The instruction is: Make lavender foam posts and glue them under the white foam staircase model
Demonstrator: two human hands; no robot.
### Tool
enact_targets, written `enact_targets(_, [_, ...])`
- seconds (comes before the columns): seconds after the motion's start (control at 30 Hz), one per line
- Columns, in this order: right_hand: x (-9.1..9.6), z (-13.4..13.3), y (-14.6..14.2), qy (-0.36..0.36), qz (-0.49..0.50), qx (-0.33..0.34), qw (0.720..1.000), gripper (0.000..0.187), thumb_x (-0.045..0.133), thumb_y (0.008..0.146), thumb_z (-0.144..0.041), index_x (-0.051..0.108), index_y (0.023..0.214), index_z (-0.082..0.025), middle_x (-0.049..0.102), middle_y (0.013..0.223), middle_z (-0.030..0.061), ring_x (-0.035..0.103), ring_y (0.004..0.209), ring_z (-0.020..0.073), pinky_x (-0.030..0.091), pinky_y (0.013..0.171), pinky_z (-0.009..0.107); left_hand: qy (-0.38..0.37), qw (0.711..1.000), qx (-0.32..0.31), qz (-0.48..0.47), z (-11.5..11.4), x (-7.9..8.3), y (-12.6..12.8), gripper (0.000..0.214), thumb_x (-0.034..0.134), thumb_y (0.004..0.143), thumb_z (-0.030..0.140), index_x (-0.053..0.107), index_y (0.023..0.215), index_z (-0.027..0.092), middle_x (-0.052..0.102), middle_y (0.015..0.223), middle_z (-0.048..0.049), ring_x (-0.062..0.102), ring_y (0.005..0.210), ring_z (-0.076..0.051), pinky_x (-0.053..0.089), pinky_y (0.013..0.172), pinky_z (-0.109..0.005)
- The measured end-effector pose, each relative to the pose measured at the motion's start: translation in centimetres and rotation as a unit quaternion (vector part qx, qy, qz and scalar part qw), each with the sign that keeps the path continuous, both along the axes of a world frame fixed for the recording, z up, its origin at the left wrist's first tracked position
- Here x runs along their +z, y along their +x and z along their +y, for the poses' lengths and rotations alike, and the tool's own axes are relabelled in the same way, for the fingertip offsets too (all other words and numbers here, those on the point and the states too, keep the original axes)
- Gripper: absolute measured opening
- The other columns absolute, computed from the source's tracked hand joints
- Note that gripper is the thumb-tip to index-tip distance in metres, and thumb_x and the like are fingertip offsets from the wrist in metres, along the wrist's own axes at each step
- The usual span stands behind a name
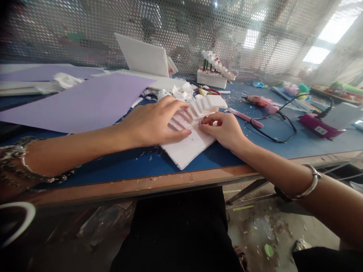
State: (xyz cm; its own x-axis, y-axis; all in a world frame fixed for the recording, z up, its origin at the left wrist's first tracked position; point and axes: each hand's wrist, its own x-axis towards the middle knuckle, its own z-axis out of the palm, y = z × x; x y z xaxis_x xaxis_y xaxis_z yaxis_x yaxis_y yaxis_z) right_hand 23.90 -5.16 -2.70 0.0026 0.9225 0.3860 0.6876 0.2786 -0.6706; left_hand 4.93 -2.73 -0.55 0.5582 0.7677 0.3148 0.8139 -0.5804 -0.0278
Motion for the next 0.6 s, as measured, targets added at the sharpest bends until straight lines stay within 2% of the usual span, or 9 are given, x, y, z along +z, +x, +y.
enact_targets(0.2, [-0.03, 0.06, 0.04, -0.006, -0.007, 0.01, 1.0, 0.016, 0.068, 0.066, -0.03, 0.072, 0.072, -0.016, 0.06, 0.061, 0.0003, 0.036, 0.051, 0.007, 0.028, 0.051, 0.025, -0.014, 1.0, -0.01, -0.021, 0.06, -0.13, -0.09, 0.066, 0.042, 0.071, 0.061, 0.04, 0.126, 0.024, 0.047, 0.124, -0.0075, 0.056, 0.102, -0.029, 0.045, 0.083, -0.036])
enact_targets(0.43, [0.21, 0.04, -0.11, -0.027, -0.043, -0.022, 0.998, 0.023, 0.067, 0.066, -0.036, 0.073, 0.073, -0.015, 0.061, 0.059, 0.0015, 0.039, 0.051, 0.0087, 0.026, 0.049, 0.026, -0.004, 0.999, -0.017, -0.037, 0.19, -0.2, -0.16, 0.064, 0.045, 0.07, 0.06, 0.044, 0.124, 0.024, 0.05, 0.12, -0.007, 0.057, 0.098, -0.029, 0.046, 0.08, -0.035])
enact_targets(0.6, [0.23, 0.17, -0.01, -0.018, -0.062, -0.001, 0.998, 0.023, 0.066, 0.067, -0.036, 0.073, 0.072, -0.015, 0.063, 0.06, 0.0023, 0.042, 0.051, 0.0087, 0.029, 0.049, 0.026, -0.008, 0.997, -0.038, -0.063, 0.4, -0.27, -0.41, 0.066, 0.047, 0.069, 0.061, 0.046, 0.123, 0.023, 0.051, 0.119, -0.0071, 0.057, 0.099, -0.028, 0.045, 0.083, -0.036])
